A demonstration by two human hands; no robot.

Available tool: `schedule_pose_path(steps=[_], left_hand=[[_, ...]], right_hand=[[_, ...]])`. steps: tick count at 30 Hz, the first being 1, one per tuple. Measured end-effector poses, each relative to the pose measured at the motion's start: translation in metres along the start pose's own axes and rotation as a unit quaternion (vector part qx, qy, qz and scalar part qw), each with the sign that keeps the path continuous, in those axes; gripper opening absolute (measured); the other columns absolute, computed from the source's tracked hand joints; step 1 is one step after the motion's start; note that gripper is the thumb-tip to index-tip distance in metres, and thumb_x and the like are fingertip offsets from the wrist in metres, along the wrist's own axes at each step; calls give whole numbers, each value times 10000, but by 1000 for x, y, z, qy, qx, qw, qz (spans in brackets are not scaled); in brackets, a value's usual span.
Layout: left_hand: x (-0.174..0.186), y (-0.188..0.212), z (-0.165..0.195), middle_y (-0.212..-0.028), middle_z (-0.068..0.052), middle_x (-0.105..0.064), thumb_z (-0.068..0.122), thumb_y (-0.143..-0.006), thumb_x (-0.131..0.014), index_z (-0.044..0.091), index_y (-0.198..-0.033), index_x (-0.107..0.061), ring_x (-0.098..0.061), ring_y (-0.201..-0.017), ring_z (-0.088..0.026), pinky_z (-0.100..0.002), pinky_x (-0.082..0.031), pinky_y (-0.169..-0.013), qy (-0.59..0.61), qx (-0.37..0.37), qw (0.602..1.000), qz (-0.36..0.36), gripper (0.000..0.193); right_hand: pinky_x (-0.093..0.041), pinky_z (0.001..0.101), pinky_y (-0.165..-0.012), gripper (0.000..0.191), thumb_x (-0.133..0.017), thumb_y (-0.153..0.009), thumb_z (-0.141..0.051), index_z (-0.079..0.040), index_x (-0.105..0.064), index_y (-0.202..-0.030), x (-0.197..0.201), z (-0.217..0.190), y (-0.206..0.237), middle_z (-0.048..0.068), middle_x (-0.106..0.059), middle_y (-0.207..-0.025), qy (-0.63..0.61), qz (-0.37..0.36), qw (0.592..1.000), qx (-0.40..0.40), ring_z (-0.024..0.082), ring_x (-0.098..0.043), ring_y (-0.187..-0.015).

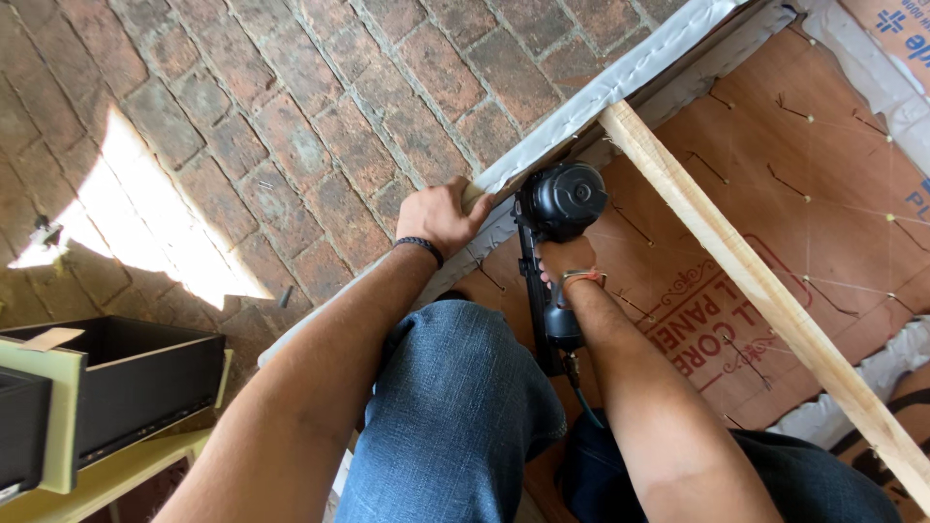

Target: The person sits on the floor with a wooden furniture frame across their lap and uses a pneumatic nail gun to fasten white fabric trim along the inner edges of the frame, working around the corners and along the sides. At the end they lift and reposition the upholstered panel.

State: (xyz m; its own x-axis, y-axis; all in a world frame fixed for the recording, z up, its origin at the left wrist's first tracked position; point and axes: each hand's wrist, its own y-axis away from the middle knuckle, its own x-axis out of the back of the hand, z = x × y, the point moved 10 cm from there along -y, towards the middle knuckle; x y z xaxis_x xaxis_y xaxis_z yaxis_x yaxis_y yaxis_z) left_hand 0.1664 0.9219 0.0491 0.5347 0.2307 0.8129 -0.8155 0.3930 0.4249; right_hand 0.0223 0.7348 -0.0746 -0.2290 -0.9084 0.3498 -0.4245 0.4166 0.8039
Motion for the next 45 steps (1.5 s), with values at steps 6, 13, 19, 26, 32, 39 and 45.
schedule_pose_path(steps=[6,13,19,26,32,39,45], left_hand=[[4,5,2,-950,-173,-767,634,-912,-484,196,-1118,-738,-739,-896,-344,-460,-576,-843,-11,-8,999,52,546],[1,17,11,-944,-229,-735,590,-970,-462,162,-1206,-681,-704,-912,-434,-544,-553,-811,-98,21,994,31,536],[-17,24,26,-1049,-268,-724,634,-1022,-342,156,-1414,-534,-698,-956,-483,-584,-545,-822,-150,8,988,-26,647],[-32,81,60,-1433,-422,-422,584,-770,-870,-39,-1522,-170,-520,-1191,-563,-561,-477,-936,-317,-25,940,-122,1202],[-73,257,237,-1423,-167,-569,202,-795,-856,97,-1562,-302,-569,-1256,-275,-390,-497,-1009,61,-100,875,-470,952],[-77,330,425,-989,-79,-799,379,-895,-724,63,-1145,-776,-728,-942,-231,-360,-548,-815,104,-158,858,-478,406],[-103,316,419,-660,-53,-671,540,-1037,-508,52,-1009,-779,-648,-648,-174,-320,-479,-642,-255,-177,842,-442,559]], right_hand=[[-492,291,-458,83,-737,-805,-145,-65,-727,-823,9,-2,17,31,-675,-641,-18,-54,998,29,123,-609,-489],[-521,369,-589,209,-728,-821,-244,-42,-721,-766,38,-6,43,69,-684,-631,69,-51,992,97,211,-646,-588],[-557,425,-886,342,-766,-892,-465,-159,-759,-1043,92,-20,98,107,-774,-1035,255,12,907,335,324,-705,-988],[-554,443,-889,330,-730,-876,-357,-75,-679,-1040,217,41,231,124,-707,-971,-249,53,922,292,289,-671,-931],[-545,478,-871,307,-730,-849,-249,11,-619,-969,340,89,392,151,-641,-855,-747,109,555,351,287,-630,-842],[-505,478,-812,522,-712,-811,-213,2,-580,-1268,452,221,562,65,-537,-773,-776,437,354,285,238,-548,-737],[-484,372,-882,490,-701,-915,-261,2,-560,-1302,415,339,661,-17,-530,-758,-835,447,158,279,152,-546,-791]])
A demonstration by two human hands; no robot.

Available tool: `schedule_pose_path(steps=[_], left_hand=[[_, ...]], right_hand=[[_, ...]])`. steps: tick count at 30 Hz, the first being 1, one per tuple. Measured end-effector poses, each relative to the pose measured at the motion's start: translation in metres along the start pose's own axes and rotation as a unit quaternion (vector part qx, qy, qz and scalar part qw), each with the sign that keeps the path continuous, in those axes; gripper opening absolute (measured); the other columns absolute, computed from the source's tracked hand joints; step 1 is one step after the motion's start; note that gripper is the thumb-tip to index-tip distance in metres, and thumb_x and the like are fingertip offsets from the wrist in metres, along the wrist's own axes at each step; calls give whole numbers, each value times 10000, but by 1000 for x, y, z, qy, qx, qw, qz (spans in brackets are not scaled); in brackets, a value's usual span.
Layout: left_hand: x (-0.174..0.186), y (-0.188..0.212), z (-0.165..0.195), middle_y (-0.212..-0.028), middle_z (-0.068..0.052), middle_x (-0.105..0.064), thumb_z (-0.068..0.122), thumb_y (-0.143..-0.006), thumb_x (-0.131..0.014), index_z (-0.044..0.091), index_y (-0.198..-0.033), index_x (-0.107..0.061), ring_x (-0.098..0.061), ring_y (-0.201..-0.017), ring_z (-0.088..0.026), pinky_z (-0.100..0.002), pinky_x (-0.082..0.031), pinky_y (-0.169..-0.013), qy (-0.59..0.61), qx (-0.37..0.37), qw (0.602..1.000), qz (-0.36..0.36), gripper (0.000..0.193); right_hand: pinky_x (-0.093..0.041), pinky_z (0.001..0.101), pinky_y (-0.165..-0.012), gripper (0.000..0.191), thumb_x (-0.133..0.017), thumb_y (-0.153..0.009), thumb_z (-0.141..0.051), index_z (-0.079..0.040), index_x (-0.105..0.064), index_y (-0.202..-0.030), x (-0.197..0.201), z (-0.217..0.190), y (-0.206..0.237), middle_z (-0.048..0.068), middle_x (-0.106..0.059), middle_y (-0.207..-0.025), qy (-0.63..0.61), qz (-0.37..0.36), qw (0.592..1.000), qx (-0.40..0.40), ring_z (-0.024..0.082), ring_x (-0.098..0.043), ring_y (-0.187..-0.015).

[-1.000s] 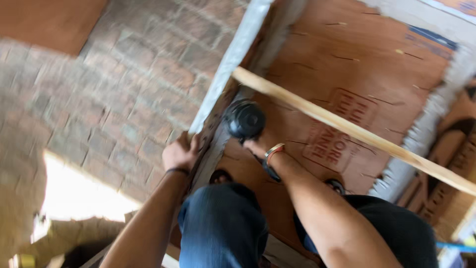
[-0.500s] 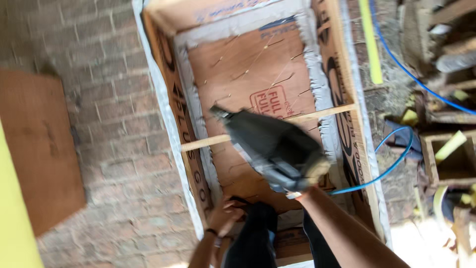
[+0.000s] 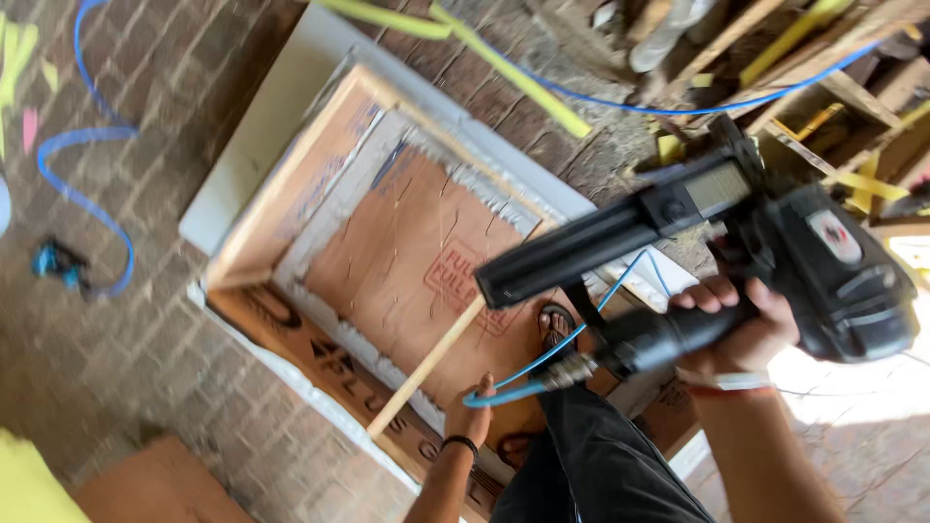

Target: The person sits on the floor with a wooden furniture frame across their lap and uses a pneumatic nail gun to fasten white fabric trim along the inner edges of the frame, working around the corners and along the sides. At the end they lift and reposition the upholstered panel.

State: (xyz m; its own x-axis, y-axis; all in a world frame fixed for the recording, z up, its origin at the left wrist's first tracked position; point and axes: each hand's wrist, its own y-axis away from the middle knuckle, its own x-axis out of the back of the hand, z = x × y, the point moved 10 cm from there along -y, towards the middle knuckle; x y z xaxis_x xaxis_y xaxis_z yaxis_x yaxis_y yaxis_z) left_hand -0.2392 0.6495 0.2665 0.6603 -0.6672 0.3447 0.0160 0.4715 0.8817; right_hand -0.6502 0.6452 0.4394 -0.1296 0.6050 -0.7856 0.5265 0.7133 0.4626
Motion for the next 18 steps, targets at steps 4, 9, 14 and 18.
schedule_pose_path(steps=[4,9,14,18], left_hand=[[-35,-52,75,-635,-4,-512,514,-1018,-519,114,-1205,-702,-481,-567,-139,-285,-378,-518,251,-105,960,-67,479],[-43,-54,223,-922,-36,-756,330,-1099,-572,111,-1292,-714,-706,-802,-139,-298,-538,-663,83,-413,906,-45,325],[-49,-45,277,-1000,-116,-772,266,-1031,-582,168,-1302,-695,-760,-839,-263,-376,-603,-693,-211,-446,870,6,309],[-35,-29,263,-1066,-119,-756,201,-1022,-594,137,-1277,-661,-756,-896,-292,-387,-604,-748,-195,-550,810,-52,271]], right_hand=[[-496,344,-878,487,-681,-939,-271,36,-576,-1303,88,-65,24,-28,-531,-789,-100,99,989,37,138,-563,-794],[-500,346,-865,238,-664,-953,-247,-90,-485,-969,205,-84,92,-6,-530,-770,-167,229,949,137,157,-560,-760],[-507,336,-827,218,-633,-911,-236,-44,-542,-961,265,-27,168,-22,-520,-739,-222,366,891,150,136,-558,-713],[-491,345,-762,212,-632,-875,-256,-121,-472,-847,263,47,210,-20,-514,-710,-238,396,879,120,149,-528,-656]])
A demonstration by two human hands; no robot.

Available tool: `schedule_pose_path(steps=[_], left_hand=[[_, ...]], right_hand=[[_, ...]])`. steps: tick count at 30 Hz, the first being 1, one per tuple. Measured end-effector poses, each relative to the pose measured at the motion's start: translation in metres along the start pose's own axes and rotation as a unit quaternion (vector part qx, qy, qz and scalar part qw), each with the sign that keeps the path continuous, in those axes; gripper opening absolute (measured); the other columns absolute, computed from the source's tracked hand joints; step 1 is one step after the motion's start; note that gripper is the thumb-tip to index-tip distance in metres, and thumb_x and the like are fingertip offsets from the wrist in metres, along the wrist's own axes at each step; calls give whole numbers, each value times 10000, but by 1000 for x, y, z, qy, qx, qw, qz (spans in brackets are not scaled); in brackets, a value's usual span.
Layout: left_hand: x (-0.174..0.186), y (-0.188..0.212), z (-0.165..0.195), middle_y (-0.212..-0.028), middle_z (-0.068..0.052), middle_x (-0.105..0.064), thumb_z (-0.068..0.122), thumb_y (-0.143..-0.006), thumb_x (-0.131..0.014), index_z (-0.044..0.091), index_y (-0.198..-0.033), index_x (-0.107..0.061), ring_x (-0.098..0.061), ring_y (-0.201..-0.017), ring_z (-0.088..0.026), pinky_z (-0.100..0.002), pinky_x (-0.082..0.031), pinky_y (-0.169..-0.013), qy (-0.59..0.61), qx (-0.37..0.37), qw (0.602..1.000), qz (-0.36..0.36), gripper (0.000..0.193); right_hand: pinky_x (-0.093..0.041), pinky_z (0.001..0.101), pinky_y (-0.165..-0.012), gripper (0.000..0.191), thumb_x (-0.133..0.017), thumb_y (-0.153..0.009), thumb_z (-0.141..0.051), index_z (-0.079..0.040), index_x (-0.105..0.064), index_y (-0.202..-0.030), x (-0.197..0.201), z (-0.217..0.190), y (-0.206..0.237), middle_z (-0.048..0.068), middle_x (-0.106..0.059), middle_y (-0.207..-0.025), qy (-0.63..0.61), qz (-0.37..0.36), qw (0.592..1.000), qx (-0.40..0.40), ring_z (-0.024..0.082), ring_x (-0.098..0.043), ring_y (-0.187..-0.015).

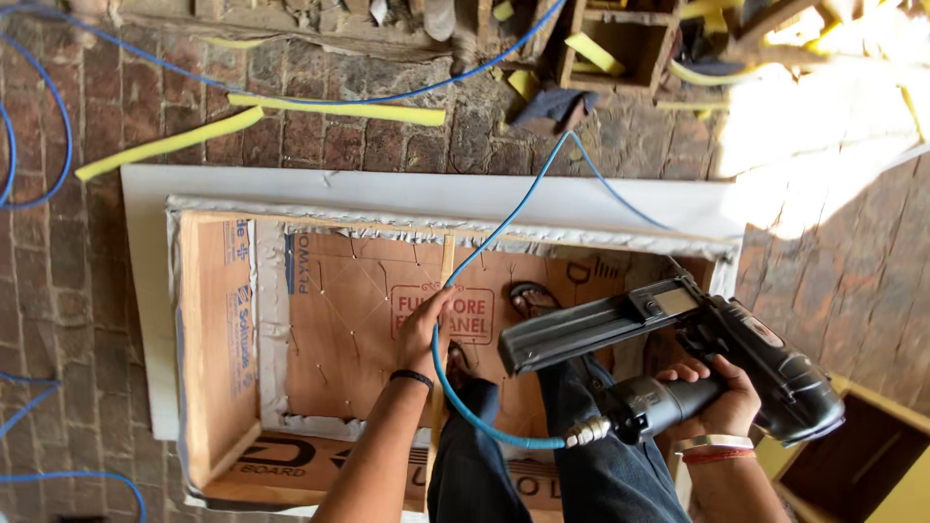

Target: The person sits on the floor with a wooden furniture frame across their lap and uses a pneumatic nail gun to fasten white fabric trim along the inner edges of the frame, working around the corners and along the sides. At the end they lift and reposition the upholstered panel.

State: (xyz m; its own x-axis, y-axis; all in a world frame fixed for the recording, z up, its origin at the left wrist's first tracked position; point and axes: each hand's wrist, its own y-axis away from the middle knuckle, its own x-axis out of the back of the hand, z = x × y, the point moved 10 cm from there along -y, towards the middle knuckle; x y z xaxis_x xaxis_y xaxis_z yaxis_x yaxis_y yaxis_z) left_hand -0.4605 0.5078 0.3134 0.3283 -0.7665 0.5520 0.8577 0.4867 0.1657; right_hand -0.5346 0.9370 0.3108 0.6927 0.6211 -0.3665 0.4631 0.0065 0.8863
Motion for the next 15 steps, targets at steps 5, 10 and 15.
schedule_pose_path(steps=[5,10,15], left_hand=[[5,59,-39,-1024,-104,-726,193,-967,-650,130,-1133,-705,-698,-941,-315,-426,-575,-787,-160,-100,975,-115,186],[-30,104,-87,-1148,-93,-662,118,-872,-631,114,-983,-681,-631,-1093,-294,-424,-540,-911,-295,-206,892,-273,121],[-86,112,-130,-1150,-93,-627,145,-878,-623,122,-904,-701,-574,-1126,-284,-467,-508,-944,-338,-203,857,-331,85]], right_hand=[[-479,347,-703,182,-575,-861,-253,-92,-578,-947,66,55,20,-31,-462,-685,108,87,990,17,135,-487,-637],[-491,392,-636,113,-573,-862,-205,-116,-505,-879,88,94,-36,13,-485,-673,157,87,984,0,186,-507,-601],[-476,435,-532,70,-588,-841,-129,-74,-549,-860,109,96,-148,54,-526,-658,279,122,952,21,228,-539,-570]])
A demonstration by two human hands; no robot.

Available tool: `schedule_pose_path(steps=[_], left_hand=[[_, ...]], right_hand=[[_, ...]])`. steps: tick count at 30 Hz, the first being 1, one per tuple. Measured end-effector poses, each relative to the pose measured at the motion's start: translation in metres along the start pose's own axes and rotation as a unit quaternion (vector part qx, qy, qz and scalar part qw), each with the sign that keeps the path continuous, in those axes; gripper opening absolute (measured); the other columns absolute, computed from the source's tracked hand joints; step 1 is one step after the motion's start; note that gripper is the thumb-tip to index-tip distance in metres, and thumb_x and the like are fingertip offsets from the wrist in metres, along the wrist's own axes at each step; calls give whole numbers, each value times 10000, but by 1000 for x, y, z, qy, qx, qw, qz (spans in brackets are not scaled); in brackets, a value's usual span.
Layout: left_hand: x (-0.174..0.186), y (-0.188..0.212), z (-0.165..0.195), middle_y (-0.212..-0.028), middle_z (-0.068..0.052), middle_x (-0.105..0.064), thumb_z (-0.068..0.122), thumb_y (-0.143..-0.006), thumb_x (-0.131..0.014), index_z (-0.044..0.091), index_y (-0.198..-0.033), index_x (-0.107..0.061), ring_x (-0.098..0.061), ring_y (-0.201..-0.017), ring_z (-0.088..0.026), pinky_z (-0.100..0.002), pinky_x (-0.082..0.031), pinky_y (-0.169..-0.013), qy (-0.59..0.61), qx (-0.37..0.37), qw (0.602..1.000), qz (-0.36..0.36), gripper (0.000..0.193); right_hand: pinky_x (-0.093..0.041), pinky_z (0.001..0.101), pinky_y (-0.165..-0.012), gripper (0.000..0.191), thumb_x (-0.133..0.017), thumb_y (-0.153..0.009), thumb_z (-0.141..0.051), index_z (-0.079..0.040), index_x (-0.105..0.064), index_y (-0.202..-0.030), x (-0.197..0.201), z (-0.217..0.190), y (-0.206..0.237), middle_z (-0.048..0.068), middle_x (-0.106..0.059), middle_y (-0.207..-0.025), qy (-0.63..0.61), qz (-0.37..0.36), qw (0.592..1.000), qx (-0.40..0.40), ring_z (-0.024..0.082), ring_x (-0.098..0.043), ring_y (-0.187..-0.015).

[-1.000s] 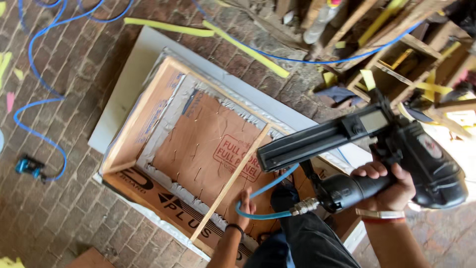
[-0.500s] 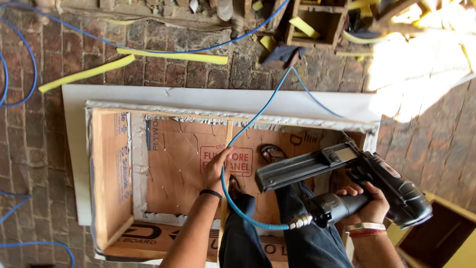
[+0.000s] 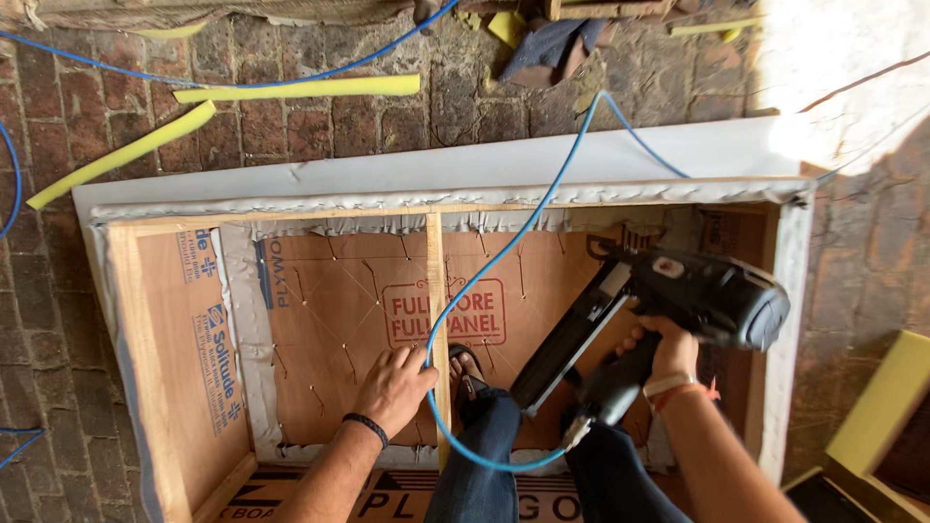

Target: The person sits on the floor with a wooden furniture frame across their lap and uses a pneumatic nail gun to fasten white fabric trim along the inner edges of the frame, working around the corners and along the sides. At the end they lift and reposition the upholstered panel.

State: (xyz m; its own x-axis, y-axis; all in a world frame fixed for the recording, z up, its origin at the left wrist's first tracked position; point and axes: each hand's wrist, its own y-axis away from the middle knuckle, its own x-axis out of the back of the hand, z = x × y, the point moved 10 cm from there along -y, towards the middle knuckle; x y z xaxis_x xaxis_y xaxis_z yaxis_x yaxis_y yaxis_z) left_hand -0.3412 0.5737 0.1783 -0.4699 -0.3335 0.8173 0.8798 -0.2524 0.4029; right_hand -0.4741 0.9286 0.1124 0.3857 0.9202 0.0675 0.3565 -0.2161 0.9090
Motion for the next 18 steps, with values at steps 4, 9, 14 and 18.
schedule_pose_path(steps=[4,9,14,18], left_hand=[[-6,-47,26,-1246,-130,-611,146,-729,-677,140,-830,-731,-535,-1233,-334,-529,-478,-1006,-36,-108,991,76,115],[19,-133,-81,-1380,-222,-544,283,-727,-816,39,-1311,-602,-584,-1092,-326,-529,-514,-874,7,196,952,237,668],[-39,-166,-146,-1080,-151,-727,282,-850,-797,27,-1197,-617,-705,-932,-270,-432,-584,-826,249,380,855,251,466],[-67,-162,-155,-874,-102,-746,127,-840,-683,35,-1160,-599,-746,-675,-205,-369,-618,-600,355,405,812,225,343]], right_hand=[[-448,390,-505,70,-621,-840,-117,-63,-594,-873,-11,15,-95,67,-553,-652,40,-38,998,23,225,-535,-546],[-495,404,-488,97,-632,-776,-40,44,-646,-821,-41,-6,-161,133,-627,-661,204,-110,947,220,257,-604,-545],[-503,371,-495,144,-622,-826,-60,63,-694,-811,-52,2,-202,151,-665,-651,315,-87,920,216,243,-632,-546],[-483,390,-488,121,-664,-811,-44,69,-647,-772,-41,13,-220,142,-632,-660,262,-47,949,170,244,-590,-530]])
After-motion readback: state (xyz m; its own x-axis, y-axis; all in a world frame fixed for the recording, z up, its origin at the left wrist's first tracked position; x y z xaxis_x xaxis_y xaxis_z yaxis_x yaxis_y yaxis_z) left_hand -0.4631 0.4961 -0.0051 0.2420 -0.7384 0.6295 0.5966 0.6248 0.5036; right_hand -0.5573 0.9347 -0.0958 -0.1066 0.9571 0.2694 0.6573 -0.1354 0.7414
